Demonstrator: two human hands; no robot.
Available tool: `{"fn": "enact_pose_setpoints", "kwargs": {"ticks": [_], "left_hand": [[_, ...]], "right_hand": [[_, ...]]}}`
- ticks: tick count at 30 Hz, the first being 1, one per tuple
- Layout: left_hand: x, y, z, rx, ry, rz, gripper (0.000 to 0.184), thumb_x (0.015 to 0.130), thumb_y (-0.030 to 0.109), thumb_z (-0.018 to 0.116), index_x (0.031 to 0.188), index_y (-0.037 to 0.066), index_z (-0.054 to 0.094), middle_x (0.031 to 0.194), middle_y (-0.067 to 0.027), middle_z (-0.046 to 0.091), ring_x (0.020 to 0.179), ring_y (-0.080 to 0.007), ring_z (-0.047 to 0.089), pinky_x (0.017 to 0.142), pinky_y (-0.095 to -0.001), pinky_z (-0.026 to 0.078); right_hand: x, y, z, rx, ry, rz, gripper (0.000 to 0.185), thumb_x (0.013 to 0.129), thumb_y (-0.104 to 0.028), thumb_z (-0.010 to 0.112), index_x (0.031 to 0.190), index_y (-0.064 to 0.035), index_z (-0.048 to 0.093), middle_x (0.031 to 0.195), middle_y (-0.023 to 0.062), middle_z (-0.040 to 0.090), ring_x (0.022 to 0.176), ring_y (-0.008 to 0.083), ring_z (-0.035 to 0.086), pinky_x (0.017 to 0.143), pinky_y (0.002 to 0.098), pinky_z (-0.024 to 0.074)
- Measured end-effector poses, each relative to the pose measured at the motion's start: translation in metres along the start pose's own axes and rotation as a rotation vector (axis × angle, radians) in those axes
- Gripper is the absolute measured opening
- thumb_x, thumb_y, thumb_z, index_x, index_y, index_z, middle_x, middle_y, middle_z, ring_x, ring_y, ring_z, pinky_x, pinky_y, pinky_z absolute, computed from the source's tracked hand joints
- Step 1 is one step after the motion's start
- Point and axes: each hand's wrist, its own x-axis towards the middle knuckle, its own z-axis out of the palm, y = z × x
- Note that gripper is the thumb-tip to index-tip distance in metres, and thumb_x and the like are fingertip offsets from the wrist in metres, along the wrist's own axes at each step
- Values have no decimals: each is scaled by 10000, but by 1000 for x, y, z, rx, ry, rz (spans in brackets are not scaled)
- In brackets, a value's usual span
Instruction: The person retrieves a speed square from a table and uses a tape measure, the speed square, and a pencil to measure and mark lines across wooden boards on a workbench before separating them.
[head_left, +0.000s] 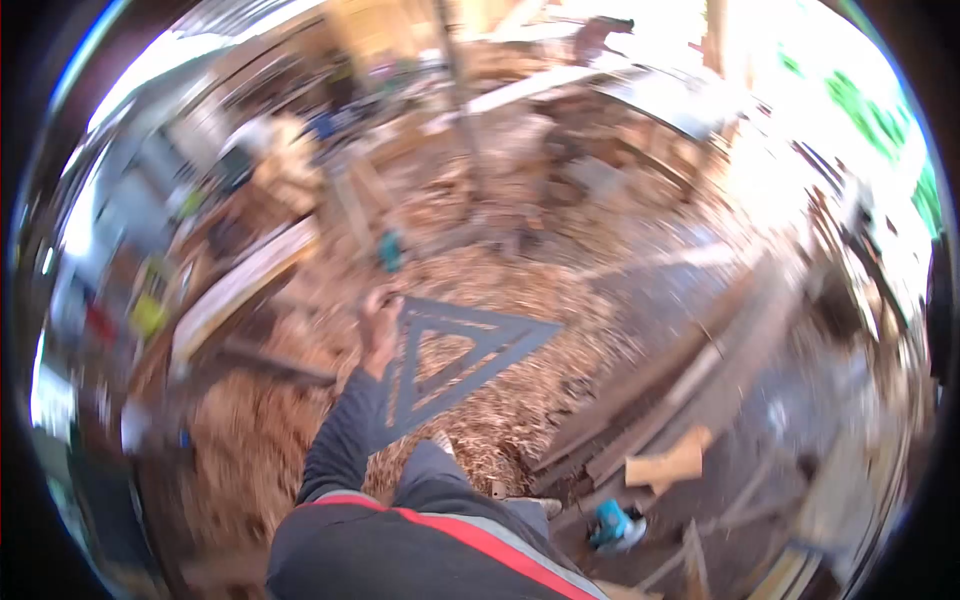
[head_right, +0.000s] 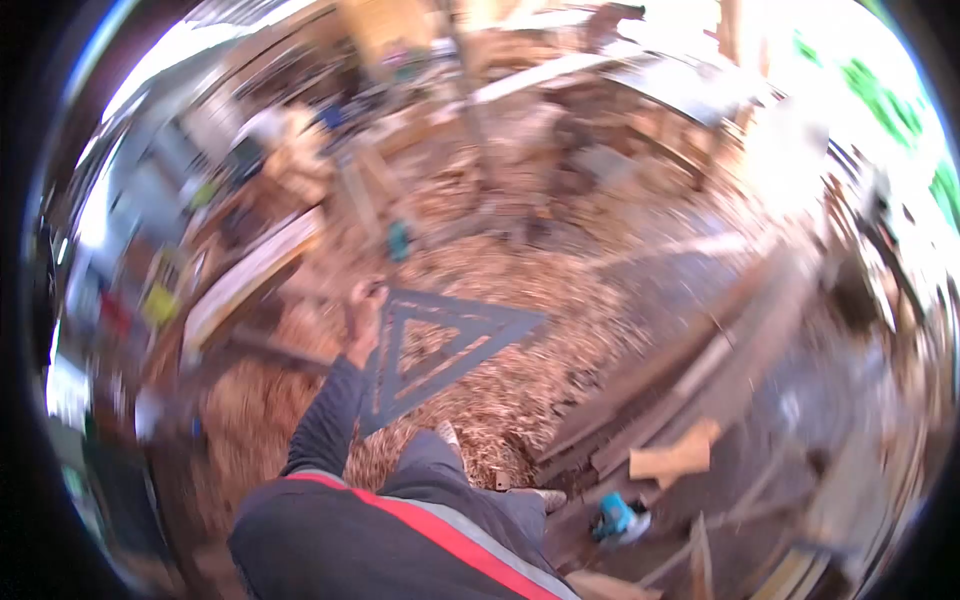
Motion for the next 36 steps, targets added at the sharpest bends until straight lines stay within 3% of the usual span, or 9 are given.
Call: {"fn": "enact_pose_setpoints", "kwargs": {"ticks": [10, 14, 17, 21, 24, 29, 31, 32, 36], "left_hand": [[30, -136, -362, -402, 969, -506, 99, 920, 58, 603, 825, 33, 617, 717, -58, 610, 597, -187, 578, 525, -339, 470], [12, -155, -462, -436, 1326, -465, 179, 969, 127, 558, 817, 46, 608, 738, -64, 607, 619, -202, 576, 504, -399, 461], [-5, -161, -521, -731, 1537, -459, 192, 992, 155, 523, 840, 75, 611, 727, -44, 579, 622, -192, 561, 523, -400, 456], [-26, -157, -542, -845, 1387, -372, 323, 1034, 343, 462, 811, 137, 573, 662, 11, 511, 561, -167, 499, 512, -347, 420], [-22, -195, -554, -789, 1521, -334, 325, 1031, 408, 453, 917, 132, 583, 666, 15, 508, 586, -142, 512, 516, -324, 419], [18, -245, -591, -920, 1430, -270, 424, 996, 510, 479, 862, 131, 612, 668, 19, 543, 481, -165, 496, 426, -330, 444], [36, -263, -615, -1121, 908, 65, 444, 984, 541, 475, 1023, 126, 631, 651, -8, 551, 494, -175, 535, 447, -332, 491], [60, -273, -622, -1134, 868, 12, 444, 984, 541, 475, 1023, 126, 631, 651, -8, 551, 494, -175, 535, 447, -332, 491], [207, -285, -652, -894, 836, -130, 450, 981, 522, 492, 1154, 119, 594, 718, -39, 585, 558, -183, 578, 483, -334, 523]], "right_hand": [[-311, -505, 138, 521, -1042, 70, 429, 877, -387, 715, 798, -32, 488, 771, 51, 467, 723, 180, 409, 649, 348, 406], [-350, -770, 135, 815, -1301, -680, 364, 961, -309, 615, 783, -6, 521, 627, 17, 444, 606, 131, 388, 544, 340, 366], [-375, -918, 106, 957, -1575, -703, 335, 954, -307, 646, 825, -13, 553, 690, 62, 581, 646, 143, 505, 602, 331, 431], [-421, -1024, 62, 869, -1673, -1146, 393, 1024, -355, 508, 896, 1, 615, 854, 85, 688, 812, 158, 636, 709, 292, 478], [-497, -1046, 22, 979, -2329, -847, 418, 1056, -365, 411, 999, 6, 594, 969, 122, 693, 878, 200, 655, 777, 324, 515], [-583, -1095, -59, 2, -3034, -362, 640, 998, -579, 399, 1154, 12, 591, 1020, 180, 693, 873, 263, 689, 769, 377, 575], [-574, -1157, -101, -102, -3034, -893, 590, 1015, -530, 405, 1226, 0, 557, 933, 148, 705, 738, 225, 665, 642, 358, 543], [-588, -1172, -86, -59, -3024, -815, 590, 1015, -530, 405, 1226, 0, 557, 933, 148, 705, 738, 225, 665, 642, 358, 543], [-649, -1246, -4, 657, -2376, -1735, 465, 1040, -405, 385, 1364, -78, 450, 697, 149, 605, 595, 229, 589, 542, 400, 459]]}}
